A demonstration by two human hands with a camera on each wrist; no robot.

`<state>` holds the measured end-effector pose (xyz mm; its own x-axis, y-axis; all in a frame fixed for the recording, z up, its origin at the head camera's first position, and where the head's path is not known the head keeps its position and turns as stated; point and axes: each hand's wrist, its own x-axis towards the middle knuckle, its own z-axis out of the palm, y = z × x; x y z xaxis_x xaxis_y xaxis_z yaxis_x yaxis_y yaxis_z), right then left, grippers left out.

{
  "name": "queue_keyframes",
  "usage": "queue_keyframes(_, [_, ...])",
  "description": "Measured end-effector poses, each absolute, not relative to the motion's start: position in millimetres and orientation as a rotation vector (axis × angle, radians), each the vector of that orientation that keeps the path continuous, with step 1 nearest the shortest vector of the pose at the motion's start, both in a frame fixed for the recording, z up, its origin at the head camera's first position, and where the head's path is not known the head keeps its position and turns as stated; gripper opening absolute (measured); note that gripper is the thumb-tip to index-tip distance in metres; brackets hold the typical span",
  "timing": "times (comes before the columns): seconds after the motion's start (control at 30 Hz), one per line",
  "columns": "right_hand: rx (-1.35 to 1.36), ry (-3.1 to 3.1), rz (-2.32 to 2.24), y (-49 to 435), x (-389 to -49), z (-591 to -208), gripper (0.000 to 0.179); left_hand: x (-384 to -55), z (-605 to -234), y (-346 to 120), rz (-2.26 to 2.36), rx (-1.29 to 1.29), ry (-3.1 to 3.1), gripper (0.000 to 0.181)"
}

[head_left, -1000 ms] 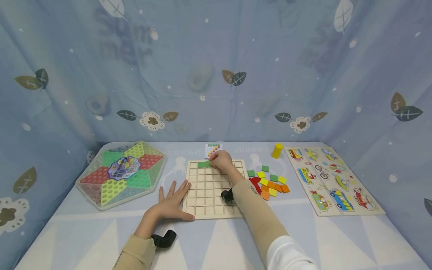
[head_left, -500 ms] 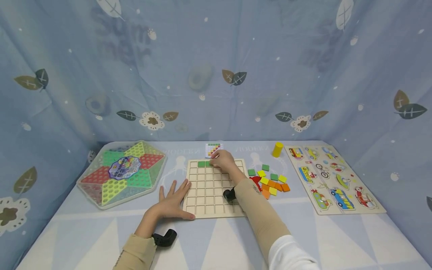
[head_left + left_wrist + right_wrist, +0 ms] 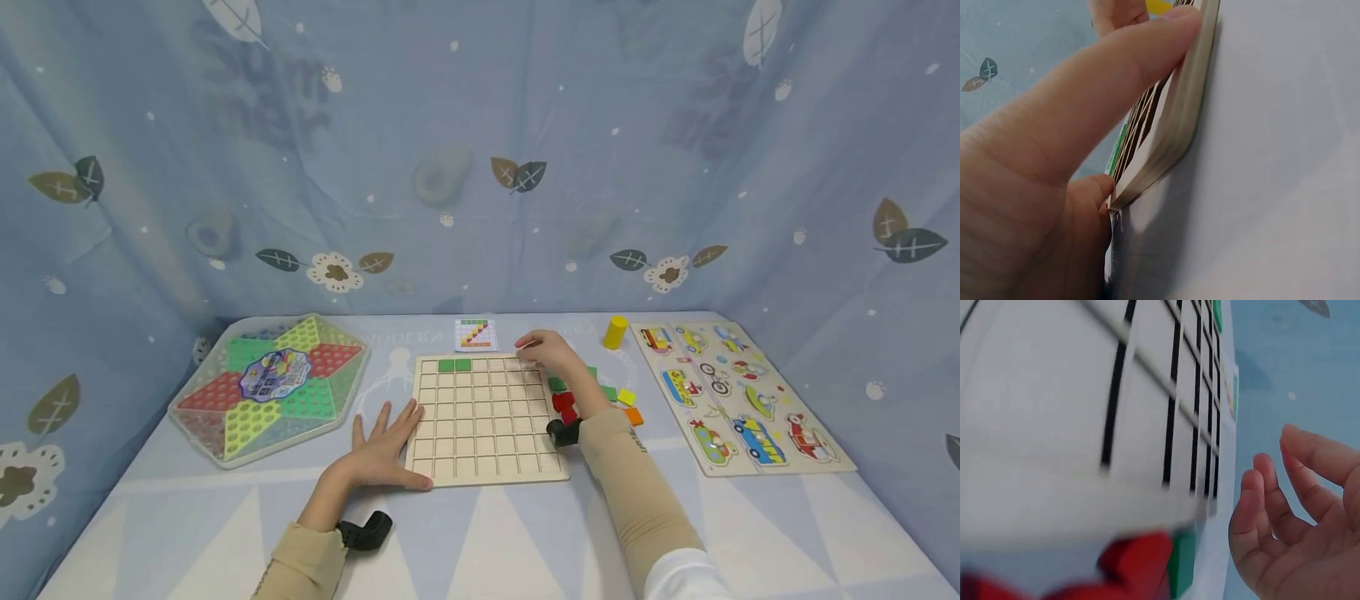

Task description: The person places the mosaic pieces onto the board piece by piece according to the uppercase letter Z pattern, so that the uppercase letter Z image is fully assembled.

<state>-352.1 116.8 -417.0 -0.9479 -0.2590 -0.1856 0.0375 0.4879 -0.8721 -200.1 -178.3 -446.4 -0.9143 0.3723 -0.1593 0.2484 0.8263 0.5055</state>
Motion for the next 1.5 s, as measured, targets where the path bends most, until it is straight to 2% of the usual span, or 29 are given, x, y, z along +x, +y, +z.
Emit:
queue_keyframes(0.33, [-0.101,2.478,-1.255,157,-342,-422,0.029,-201,-449,-180,0.730,0.454,2.738,0.117])
queue_keyframes(0.57, [-0.042,2.533,-1.036,162,-338,-426,0.031,-200,-448,-181,0.728,0.453,2.738,0.117])
queue_keyframes(0.83, [-0.033,2.565,-1.123,160,-339,-427,0.034,-199,-446,-180,0.713,0.452,2.741,0.117])
queue_keyframes(1.17, [-0.105,2.453,-1.562,122,-344,-417,0.029,-200,-447,-181,0.710,0.446,2.741,0.117])
queue_keyframes(1.5, [-0.196,2.353,-1.624,77,-349,-425,0.023,-199,-446,-179,0.708,0.475,2.752,0.117])
